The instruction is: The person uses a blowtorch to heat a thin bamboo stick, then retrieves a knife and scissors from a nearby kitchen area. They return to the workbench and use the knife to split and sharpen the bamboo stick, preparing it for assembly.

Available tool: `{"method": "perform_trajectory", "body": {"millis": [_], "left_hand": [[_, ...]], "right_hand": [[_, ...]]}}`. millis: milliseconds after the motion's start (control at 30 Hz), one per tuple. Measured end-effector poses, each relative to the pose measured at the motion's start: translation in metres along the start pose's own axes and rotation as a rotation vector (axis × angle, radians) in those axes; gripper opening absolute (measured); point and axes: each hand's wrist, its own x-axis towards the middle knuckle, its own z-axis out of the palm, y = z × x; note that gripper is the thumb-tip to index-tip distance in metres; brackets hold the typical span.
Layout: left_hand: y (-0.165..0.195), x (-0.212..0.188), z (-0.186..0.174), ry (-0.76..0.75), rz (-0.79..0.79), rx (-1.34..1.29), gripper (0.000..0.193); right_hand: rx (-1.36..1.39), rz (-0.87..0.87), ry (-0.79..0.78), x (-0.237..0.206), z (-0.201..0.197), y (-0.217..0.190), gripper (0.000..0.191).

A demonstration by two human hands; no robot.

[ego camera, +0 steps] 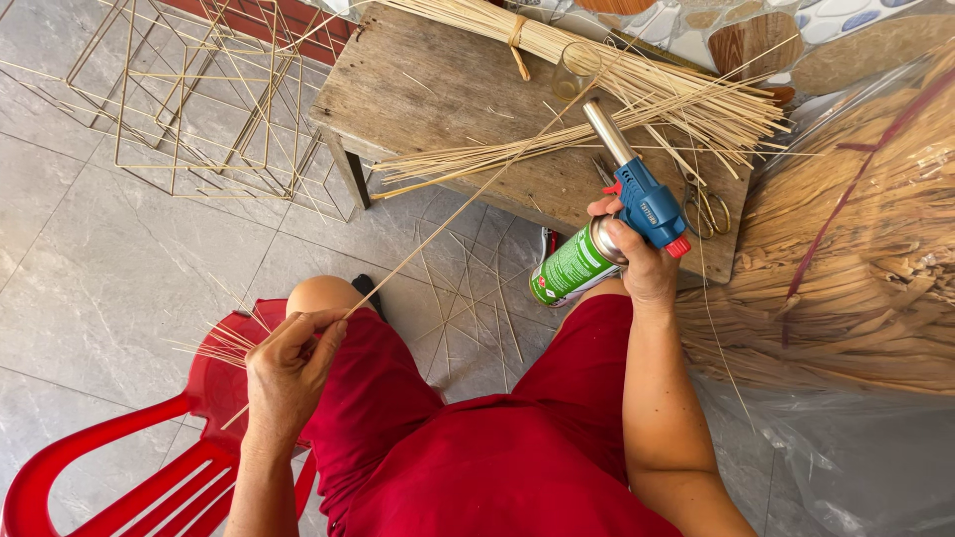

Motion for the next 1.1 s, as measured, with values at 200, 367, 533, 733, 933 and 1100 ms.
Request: {"method": "perform_trajectory", "body": {"millis": [200, 367, 533, 733, 933, 1100], "left_hand": [[0.001, 0.0, 0.0, -0.012, -0.023, 0.018, 0.013], [0.003, 0.0, -0.001, -0.003, -0.031, 0.027, 0.013], [0.005, 0.001, -0.001, 0.001, -0.041, 0.031, 0.013], [0.004, 0.002, 0.002, -0.006, -0.052, 0.028, 0.012], [0.005, 0.001, 0.004, 0.026, -0.011, -0.011, 0.013], [0.009, 0.008, 0.009, 0.02, -0.007, -0.024, 0.011]], "right_hand": [[0.004, -0.027, 0.013, 0.014, -0.006, -0.002, 0.022], [0.032, -0.065, -0.003, 0.03, -0.01, -0.005, 0.023], [0.042, -0.053, 0.02, 0.043, -0.016, -0.003, 0.025], [0.014, -0.047, 0.012, 0.047, -0.02, -0.004, 0.021], [-0.004, -0.014, -0.09, 0.014, -0.007, -0.007, 0.02], [-0.02, 0.13, -0.187, -0.022, 0.013, -0.003, 0.024]]}}
